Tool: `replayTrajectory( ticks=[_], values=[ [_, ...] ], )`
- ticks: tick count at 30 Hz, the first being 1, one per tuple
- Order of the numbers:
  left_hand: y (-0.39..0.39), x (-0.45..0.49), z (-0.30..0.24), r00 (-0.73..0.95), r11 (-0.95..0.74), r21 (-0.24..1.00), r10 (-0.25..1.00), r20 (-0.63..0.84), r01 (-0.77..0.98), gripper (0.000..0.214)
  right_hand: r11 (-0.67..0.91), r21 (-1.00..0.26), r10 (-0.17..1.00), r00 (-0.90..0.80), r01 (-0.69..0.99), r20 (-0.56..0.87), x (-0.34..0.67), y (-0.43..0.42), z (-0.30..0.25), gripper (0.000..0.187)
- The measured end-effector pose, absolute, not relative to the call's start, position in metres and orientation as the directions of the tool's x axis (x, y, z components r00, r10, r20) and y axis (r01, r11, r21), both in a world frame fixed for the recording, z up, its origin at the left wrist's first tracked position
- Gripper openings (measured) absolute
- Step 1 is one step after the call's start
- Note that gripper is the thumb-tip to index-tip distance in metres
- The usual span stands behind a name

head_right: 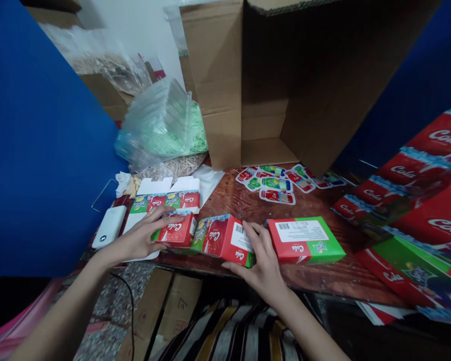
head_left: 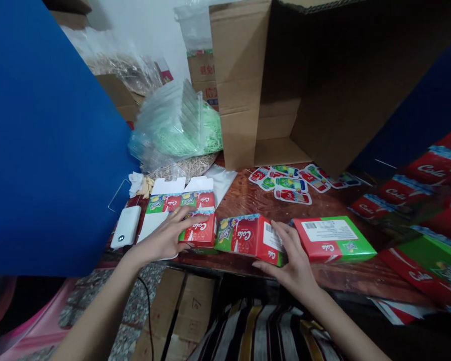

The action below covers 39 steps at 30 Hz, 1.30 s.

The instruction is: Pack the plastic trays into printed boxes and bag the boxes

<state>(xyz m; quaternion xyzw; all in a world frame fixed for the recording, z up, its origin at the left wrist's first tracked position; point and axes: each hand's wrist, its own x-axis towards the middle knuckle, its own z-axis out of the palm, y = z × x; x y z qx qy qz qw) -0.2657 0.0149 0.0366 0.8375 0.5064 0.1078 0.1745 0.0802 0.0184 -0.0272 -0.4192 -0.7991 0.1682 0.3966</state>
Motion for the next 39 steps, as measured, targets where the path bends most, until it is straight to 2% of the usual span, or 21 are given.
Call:
replayTrajectory(
  ticks=[6, 10, 13, 17, 20, 23, 25, 27, 29, 32, 36, 38, 39],
  values=[
    [0.014, -0.256, 0.035, 0.478, -0.464, 0.311, 0.877, 0.035, 0.829, 0.079, 0.609, -0.573, 0.792, -0.377, 0.549, 0.48, 0.085, 0.021, -0.031, 0.076],
    [0.01, -0.216, 0.042, 0.488, -0.5, 0.288, 0.865, 0.119, 0.817, 0.083, 0.574, -0.55, 0.813, -0.346, 0.606, 0.468, 0.077, 0.006, -0.032, 0.065],
    [0.011, -0.174, 0.039, 0.562, -0.581, 0.302, 0.812, 0.155, 0.756, 0.09, 0.558, -0.498, 0.813, -0.316, 0.664, 0.489, 0.071, -0.008, -0.031, 0.062],
    [0.019, -0.139, 0.028, 0.54, -0.57, 0.387, 0.819, 0.196, 0.725, 0.091, 0.529, -0.446, 0.821, -0.301, 0.722, 0.485, 0.085, -0.02, -0.004, 0.061],
    [0.027, -0.136, 0.028, 0.55, -0.562, 0.433, 0.818, 0.166, 0.705, 0.095, 0.572, -0.358, 0.788, -0.373, 0.738, 0.489, 0.119, -0.014, 0.025, 0.071],
    [0.031, -0.135, 0.033, 0.533, -0.536, 0.437, 0.834, 0.141, 0.722, 0.094, 0.602, -0.165, 0.779, -0.529, 0.781, 0.337, 0.16, 0.014, 0.034, 0.092],
    [0.033, -0.131, 0.035, 0.54, -0.543, 0.421, 0.83, 0.137, 0.727, 0.09, 0.565, -0.115, 0.812, -0.525, 0.817, 0.255, 0.182, 0.039, 0.027, 0.102],
    [0.036, -0.126, 0.034, 0.565, -0.573, 0.376, 0.813, 0.144, 0.728, 0.084, 0.551, -0.116, 0.827, -0.522, 0.826, 0.208, 0.196, 0.058, 0.019, 0.103],
    [0.038, -0.12, 0.031, 0.578, -0.594, 0.327, 0.801, 0.156, 0.735, 0.079, 0.547, -0.165, 0.833, -0.514, 0.82, 0.207, 0.204, 0.069, 0.017, 0.095],
    [0.039, -0.115, 0.032, 0.579, -0.595, 0.284, 0.802, 0.147, 0.752, 0.077, 0.505, -0.327, 0.861, -0.442, 0.799, 0.251, 0.214, 0.07, 0.022, 0.082],
    [0.04, -0.119, 0.047, 0.641, -0.637, 0.27, 0.763, 0.084, 0.722, 0.074, 0.287, -0.672, 0.955, -0.149, 0.683, 0.257, 0.233, 0.06, 0.003, 0.075],
    [0.049, -0.129, 0.058, 0.69, -0.67, 0.332, 0.72, 0.073, 0.663, 0.067, 0.172, -0.841, 0.977, 0.017, 0.513, 0.211, 0.242, 0.055, -0.022, 0.085],
    [0.057, -0.136, 0.063, 0.7, -0.67, 0.377, 0.71, 0.074, 0.639, 0.063, 0.106, -0.887, 0.985, 0.074, 0.45, 0.155, 0.245, 0.053, -0.036, 0.09]
  ],
)
